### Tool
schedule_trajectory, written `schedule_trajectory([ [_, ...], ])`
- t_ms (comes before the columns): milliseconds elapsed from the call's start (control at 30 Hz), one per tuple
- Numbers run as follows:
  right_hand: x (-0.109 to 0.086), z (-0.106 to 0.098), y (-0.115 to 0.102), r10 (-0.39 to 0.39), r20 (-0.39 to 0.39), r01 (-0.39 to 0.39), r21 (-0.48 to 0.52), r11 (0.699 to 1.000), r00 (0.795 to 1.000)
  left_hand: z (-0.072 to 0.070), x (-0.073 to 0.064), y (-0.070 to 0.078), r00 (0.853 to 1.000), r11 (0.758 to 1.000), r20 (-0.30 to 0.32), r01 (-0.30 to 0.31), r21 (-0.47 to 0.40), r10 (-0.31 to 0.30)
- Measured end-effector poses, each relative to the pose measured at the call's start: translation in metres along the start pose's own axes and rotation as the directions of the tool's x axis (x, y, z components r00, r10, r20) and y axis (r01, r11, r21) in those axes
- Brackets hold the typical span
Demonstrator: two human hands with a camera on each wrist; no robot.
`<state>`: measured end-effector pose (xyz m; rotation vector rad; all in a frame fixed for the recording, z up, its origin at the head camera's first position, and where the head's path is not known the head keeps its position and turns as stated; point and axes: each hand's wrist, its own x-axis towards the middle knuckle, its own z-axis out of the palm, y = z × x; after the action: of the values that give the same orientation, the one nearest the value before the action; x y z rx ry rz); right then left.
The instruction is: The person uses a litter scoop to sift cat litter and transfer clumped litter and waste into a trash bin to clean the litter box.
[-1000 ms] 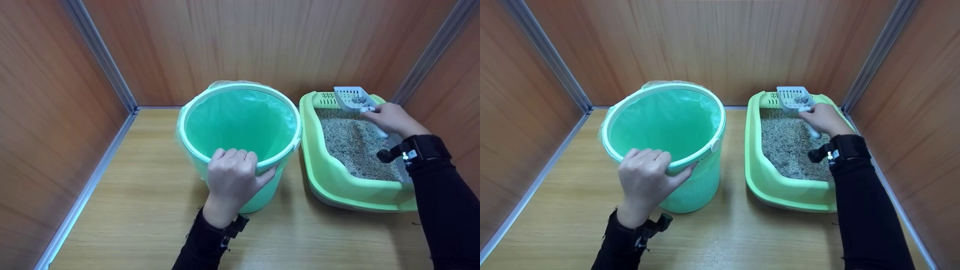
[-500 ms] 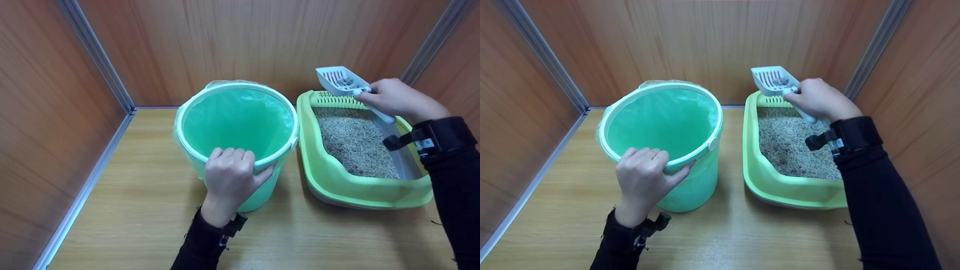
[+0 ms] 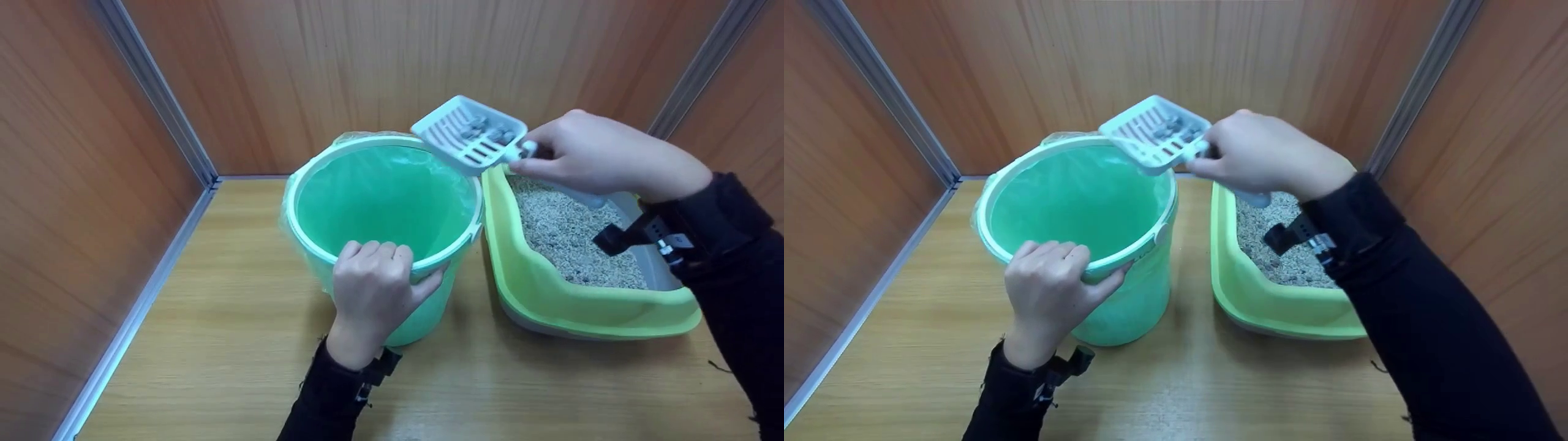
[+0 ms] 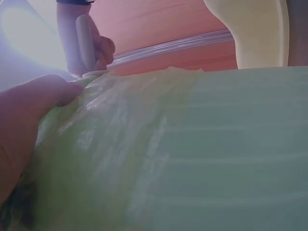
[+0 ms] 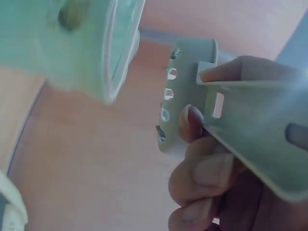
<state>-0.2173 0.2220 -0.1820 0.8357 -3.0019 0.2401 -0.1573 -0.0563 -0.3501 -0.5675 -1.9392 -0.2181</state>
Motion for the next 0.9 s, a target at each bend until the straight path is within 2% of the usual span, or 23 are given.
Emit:
schedule_trajectory([
  [167, 0.015, 0.014, -0.026, -0.110, -0.022, 0.108, -0.093, 0.990, 0.994, 0.001, 0.000, -0.002, 1.000, 1.000, 0.017, 0.008, 0.001, -0.008],
  [367, 0.029, 0.035, -0.035, -0.212, -0.085, 0.192, -0.201, 0.961, 0.973, 0.003, -0.001, -0.002, 0.999, 1.000, 0.031, 0.007, 0.011, -0.007],
  [600, 0.033, 0.045, -0.035, -0.261, -0.133, 0.224, -0.238, 0.945, 0.956, 0.004, 0.000, 0.001, 1.000, 1.000, 0.027, 0.009, 0.017, -0.009],
  [767, 0.033, 0.047, -0.033, -0.327, -0.181, 0.267, -0.290, 0.919, 0.928, 0.006, 0.001, 0.002, 1.000, 1.000, 0.006, 0.008, 0.007, -0.008],
  [900, 0.034, 0.050, -0.035, -0.369, -0.214, 0.273, -0.375, 0.886, 0.904, 0.006, 0.002, 0.002, 1.000, 1.000, 0.018, 0.007, 0.005, -0.007],
])
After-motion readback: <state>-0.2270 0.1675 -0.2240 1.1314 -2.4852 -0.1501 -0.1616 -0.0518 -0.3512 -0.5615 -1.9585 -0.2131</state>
